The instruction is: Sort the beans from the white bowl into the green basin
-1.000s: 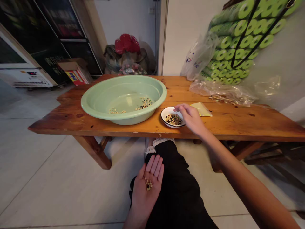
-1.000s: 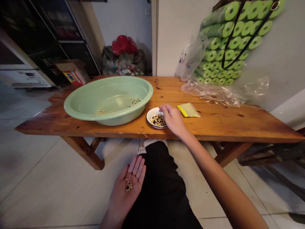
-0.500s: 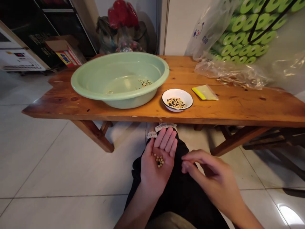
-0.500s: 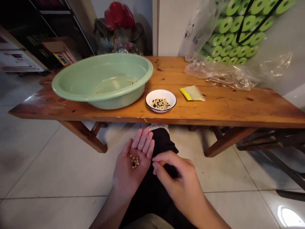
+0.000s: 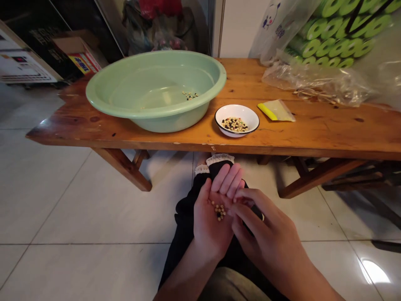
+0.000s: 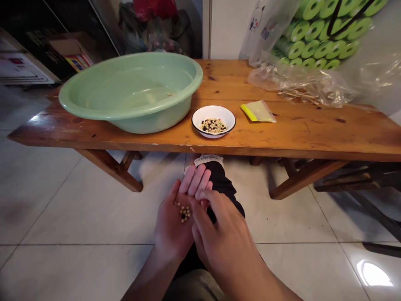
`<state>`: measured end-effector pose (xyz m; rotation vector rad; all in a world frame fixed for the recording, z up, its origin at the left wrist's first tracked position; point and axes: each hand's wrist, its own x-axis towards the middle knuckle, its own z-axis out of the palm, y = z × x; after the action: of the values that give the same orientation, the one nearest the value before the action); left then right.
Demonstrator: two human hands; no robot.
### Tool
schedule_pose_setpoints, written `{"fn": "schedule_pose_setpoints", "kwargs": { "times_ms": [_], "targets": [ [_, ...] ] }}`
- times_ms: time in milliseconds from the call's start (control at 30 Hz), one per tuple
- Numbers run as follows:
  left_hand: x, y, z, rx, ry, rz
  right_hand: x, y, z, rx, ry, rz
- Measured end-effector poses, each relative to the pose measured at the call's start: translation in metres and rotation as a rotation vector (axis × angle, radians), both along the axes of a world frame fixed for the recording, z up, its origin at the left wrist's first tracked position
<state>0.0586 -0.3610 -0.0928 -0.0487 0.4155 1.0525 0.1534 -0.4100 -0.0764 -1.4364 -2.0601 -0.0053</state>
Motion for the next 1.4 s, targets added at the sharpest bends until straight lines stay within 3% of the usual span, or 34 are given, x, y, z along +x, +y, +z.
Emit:
{"fn": "schedule_pose_setpoints", "kwargs": {
  "times_ms": [233, 667, 933, 1100, 1200, 1400],
  "targets": [
    [-0.005, -0.002, -0.005, 0.016, -0.035, -0.025, -0.003, 0.007, 0.006, 0.010, -0.102, 0.027],
    [-0.007, -0.001, -0.016, 0.021, -0.025, -0.019, 0.001, 0.008, 0.001, -0.061, -0.280, 0.062],
    [-0.005, -0.002, -0.020, -0.008, 0.062, -0.050, 0.008, 0.011, -0.010, -0.409, 0.151, 0.098],
    [-0.006, -0.001, -0.018, -0.040, 0.060, -0.034, 0.010, 0.009, -0.023, -0.538, 0.534, -0.005],
    [-0.008, 0.001, -0.013, -0.142, 0.065, -0.029, 0.011, 0.011, -0.025, -0.612, 0.805, -0.041],
    [-0.016, 0.005, -0.003, -0.283, 0.048, -0.004, 0.013, 0.020, -0.027, -0.712, 1.280, 0.122]
  ]
}}
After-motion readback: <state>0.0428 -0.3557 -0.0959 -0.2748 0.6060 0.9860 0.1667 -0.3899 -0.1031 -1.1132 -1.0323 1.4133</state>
